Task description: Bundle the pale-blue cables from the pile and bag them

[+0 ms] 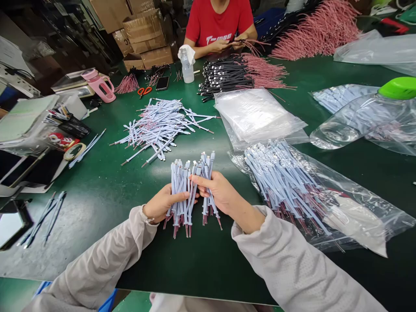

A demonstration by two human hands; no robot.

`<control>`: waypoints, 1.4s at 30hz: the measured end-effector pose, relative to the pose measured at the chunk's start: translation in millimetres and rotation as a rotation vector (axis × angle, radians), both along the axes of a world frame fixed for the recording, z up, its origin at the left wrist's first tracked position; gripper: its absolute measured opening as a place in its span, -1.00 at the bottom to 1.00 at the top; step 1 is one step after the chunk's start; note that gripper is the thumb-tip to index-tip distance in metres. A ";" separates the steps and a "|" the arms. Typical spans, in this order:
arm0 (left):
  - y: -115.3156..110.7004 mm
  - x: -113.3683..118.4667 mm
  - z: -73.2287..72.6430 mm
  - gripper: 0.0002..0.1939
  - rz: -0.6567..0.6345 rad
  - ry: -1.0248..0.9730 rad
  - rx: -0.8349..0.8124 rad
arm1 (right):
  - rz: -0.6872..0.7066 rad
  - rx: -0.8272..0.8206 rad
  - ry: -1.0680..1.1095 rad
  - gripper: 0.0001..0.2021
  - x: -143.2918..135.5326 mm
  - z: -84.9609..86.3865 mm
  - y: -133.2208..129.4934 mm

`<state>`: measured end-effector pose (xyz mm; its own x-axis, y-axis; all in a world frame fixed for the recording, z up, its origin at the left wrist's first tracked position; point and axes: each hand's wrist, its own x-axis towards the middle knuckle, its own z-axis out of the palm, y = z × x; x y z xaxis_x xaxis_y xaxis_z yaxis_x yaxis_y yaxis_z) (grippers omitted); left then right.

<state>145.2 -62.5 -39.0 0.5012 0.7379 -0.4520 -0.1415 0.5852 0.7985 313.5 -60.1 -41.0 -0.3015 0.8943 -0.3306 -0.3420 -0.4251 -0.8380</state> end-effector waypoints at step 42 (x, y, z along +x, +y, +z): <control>-1.6 2.6 -0.6 -0.60 0.088 0.004 0.023 | 0.103 -0.127 0.099 -0.76 -7.1 6.5 -8.6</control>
<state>147.9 -64.1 -39.5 0.4321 0.7894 -0.4360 -0.1886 0.5519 0.8123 306.3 -68.6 -34.5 -0.4257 0.8100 -0.4032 -0.3700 -0.5625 -0.7394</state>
